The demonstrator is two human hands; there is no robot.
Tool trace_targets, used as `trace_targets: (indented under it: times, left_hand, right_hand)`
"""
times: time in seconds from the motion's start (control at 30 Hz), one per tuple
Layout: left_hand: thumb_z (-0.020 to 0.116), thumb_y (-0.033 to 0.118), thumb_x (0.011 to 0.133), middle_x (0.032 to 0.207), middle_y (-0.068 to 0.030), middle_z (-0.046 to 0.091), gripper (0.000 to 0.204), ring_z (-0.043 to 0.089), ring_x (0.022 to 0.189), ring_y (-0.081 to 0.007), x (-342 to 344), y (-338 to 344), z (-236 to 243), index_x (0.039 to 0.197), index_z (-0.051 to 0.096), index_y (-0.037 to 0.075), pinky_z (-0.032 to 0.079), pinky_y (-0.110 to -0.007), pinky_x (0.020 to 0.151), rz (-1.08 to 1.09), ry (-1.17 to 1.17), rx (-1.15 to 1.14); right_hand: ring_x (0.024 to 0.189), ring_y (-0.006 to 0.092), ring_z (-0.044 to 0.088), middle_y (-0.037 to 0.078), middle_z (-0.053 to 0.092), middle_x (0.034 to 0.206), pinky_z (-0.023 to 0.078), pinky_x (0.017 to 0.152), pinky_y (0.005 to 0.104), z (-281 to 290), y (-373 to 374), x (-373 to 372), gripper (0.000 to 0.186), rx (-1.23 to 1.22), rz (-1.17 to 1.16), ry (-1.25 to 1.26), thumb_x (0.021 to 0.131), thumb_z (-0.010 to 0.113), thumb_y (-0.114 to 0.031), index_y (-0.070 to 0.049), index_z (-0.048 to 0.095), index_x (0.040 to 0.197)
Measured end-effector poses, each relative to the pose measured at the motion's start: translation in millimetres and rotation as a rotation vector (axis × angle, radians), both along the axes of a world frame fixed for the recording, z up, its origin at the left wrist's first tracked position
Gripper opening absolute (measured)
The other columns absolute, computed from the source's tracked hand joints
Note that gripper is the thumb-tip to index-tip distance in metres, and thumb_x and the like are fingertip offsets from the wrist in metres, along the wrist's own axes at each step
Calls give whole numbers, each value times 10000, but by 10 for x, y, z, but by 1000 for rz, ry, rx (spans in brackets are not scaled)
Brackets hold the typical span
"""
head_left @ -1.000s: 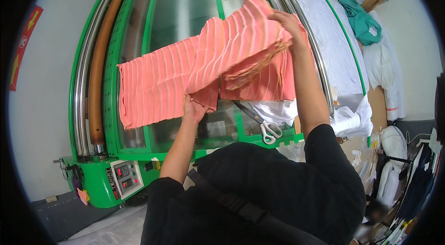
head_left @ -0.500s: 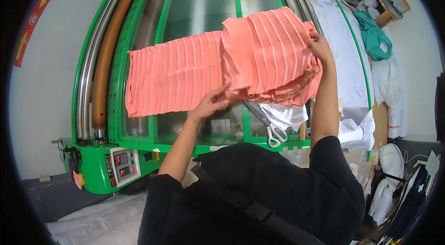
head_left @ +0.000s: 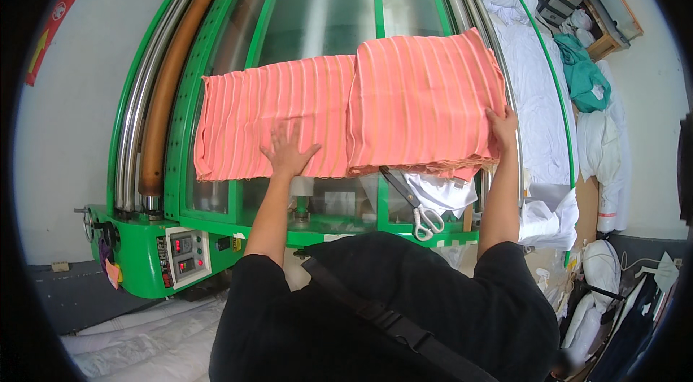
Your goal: The person places a white t-shirt on a green heat press machine, aligns a stack of pink striped fabric pieces on top, and uses scissors to trim the fabric edges. The person then removes the trimmed pieces and adjusts the t-shirt on the machine.
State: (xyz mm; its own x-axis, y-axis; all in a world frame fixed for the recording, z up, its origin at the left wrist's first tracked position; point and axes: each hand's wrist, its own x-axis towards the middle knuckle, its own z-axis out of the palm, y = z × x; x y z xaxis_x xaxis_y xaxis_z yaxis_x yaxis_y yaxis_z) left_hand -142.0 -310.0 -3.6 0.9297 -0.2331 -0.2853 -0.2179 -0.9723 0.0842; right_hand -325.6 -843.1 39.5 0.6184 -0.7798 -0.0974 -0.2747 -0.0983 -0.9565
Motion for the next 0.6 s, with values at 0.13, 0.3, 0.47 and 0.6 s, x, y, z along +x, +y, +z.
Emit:
trace_targets:
  times: [0.13, 0.3, 0.47, 0.6]
  left_hand:
    - [516, 915, 797, 1763, -109, -61, 1209, -64, 1611, -392, 237, 230, -139, 1694, 43, 257, -3, -786, 1171, 35, 21, -64]
    - [508, 926, 790, 1759, -125, -91, 1235, -86, 1607, -403, 275, 348, -150, 1692, -12, 262, -26, -778, 1172, 17, 42, -19]
    - [485, 922, 808, 1755, -140, -104, 1217, -92, 1602, -420, 248, 263, -167, 1690, -26, 258, -41, -780, 1166, 7, 44, -48]
    - [449, 880, 868, 1755, -148, -91, 1146, -95, 1600, -431, 228, 296, -63, 1691, -25, 239, -49, -785, 1160, 8, 79, -73]
  right_hand:
    - [967, 275, 726, 205, 704, 1179, 601, 849, 378, -348, -471, -321, 469, 219, -65, -80, 941, 720, -59, 93, 517, 1336]
    - [1049, 290, 717, 240, 673, 1270, 597, 888, 403, -278, -569, -293, 664, 136, 65, 130, 908, 787, -161, 106, 469, 1427]
    - [1121, 317, 697, 269, 637, 1338, 587, 925, 436, -595, -793, -329, 799, -193, 4, 322, 879, 829, -260, 126, 437, 1459]
    - [1155, 339, 682, 291, 622, 1350, 578, 952, 453, -637, -601, -359, 886, 170, 1, 75, 845, 856, -352, 117, 436, 1469]
